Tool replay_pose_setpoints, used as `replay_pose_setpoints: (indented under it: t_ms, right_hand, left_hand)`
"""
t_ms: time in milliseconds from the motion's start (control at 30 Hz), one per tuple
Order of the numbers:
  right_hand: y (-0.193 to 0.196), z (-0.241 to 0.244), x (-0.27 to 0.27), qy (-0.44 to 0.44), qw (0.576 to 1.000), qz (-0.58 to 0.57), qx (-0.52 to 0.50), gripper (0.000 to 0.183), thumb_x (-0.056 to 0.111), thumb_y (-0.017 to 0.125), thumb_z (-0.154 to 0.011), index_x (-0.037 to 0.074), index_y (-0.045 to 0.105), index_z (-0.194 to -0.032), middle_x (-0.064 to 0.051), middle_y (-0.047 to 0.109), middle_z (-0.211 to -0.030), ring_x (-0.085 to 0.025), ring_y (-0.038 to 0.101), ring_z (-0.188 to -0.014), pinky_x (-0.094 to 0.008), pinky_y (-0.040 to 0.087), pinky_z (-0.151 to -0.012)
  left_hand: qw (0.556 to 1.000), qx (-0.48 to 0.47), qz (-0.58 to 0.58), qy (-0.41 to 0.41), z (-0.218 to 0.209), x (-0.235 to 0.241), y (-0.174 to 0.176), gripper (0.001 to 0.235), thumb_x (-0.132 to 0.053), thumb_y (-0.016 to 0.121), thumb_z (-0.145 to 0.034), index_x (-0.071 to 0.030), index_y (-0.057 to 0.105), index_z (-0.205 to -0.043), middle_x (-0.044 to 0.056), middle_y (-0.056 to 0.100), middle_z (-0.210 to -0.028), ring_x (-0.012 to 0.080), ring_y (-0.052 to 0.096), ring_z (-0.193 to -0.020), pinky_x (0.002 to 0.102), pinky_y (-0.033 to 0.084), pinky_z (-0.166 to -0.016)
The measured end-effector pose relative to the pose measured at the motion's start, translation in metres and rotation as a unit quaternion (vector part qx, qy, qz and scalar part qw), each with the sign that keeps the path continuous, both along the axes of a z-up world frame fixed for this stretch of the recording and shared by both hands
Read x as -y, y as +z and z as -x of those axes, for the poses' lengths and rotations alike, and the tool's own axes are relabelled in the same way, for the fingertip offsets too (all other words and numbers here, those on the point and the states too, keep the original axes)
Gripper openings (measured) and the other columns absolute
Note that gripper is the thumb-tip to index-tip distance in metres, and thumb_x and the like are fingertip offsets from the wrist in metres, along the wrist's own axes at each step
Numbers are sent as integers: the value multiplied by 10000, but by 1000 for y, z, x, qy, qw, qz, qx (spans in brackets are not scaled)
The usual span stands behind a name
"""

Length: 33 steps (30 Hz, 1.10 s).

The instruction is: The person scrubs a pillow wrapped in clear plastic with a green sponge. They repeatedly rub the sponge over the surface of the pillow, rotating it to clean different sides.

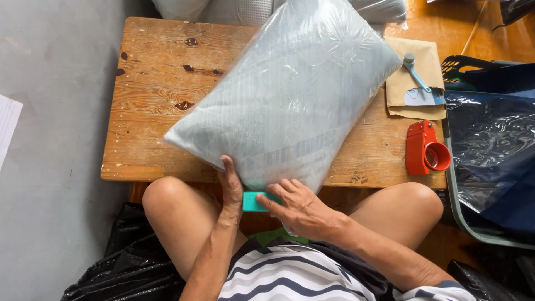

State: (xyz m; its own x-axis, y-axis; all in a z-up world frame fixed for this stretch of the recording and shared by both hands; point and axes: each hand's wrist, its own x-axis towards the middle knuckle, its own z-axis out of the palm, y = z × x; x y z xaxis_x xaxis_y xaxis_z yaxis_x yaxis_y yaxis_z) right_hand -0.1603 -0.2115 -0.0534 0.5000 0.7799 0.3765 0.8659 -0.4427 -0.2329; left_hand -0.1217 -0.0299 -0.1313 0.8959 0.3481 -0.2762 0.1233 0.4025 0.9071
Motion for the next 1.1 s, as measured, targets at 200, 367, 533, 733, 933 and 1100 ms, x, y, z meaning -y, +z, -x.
replay_pose_setpoints:
  t_ms: [200, 367, 533, 733, 933, 1100]
  right_hand:
    - [111, -60, 22, 95, 956, -80, -267, 392, 10, 655, -907, -7, 645, -1298, -241, 686, -1062, -387, 676, -969, -480, 555, -837]
    - [59, -210, 83, -198, 965, -163, -52, 399, 97, 671, -1006, 19, 597, -1390, -221, 596, -1168, -379, 612, -1055, -487, 545, -853]
    - [26, -232, 80, -354, 927, -113, -42, 431, 120, 678, -1009, 31, 583, -1420, -229, 566, -1130, -375, 540, -1039, -499, 535, -843]
    - [33, -88, -4, -103, 992, -69, 17, 472, 148, 672, -941, 147, 584, -1404, -131, 594, -1092, -335, 629, -925, -444, 533, -803]
    - [30, -34, -10, 52, 997, 10, 50, 382, 106, 520, -970, 86, 560, -1350, -162, 529, -1125, -319, 534, -906, -395, 414, -774]
    - [101, -76, 2, 96, 983, -27, -153, 409, 73, 662, -919, 102, 656, -1327, -180, 671, -1101, -340, 629, -987, -416, 447, -805]
  left_hand:
    - [997, 75, 18, -29, -5, 8, 31, 741, -425, 674, -990, -94, 344, -1564, 79, 463, -1506, 244, 485, -1359, 504, 398, -1171]
    - [993, 84, 83, -11, 6, 9, 32, 801, -367, 768, -863, -115, 386, -1521, 80, 497, -1488, 254, 497, -1345, 494, 424, -1169]
    - [985, 120, 121, 1, 2, 1, 13, 913, -258, 846, -762, -157, 336, -1513, 81, 468, -1490, 279, 470, -1378, 468, 387, -1210]
    - [947, 131, 293, -29, 3, 2, 13, 764, -626, 594, -922, -244, 379, -1548, 12, 513, -1478, 238, 533, -1335, 477, 438, -1162]
    - [974, 66, 217, 5, -3, -4, 16, 776, -528, 745, -865, -176, 481, -1504, 44, 607, -1397, 219, 616, -1218, 517, 479, -1140]
    - [980, 66, 185, 37, -8, 1, 7, 503, -157, 799, -896, -156, 618, -1365, 22, 710, -1219, 194, 690, -1127, 411, 561, -1012]
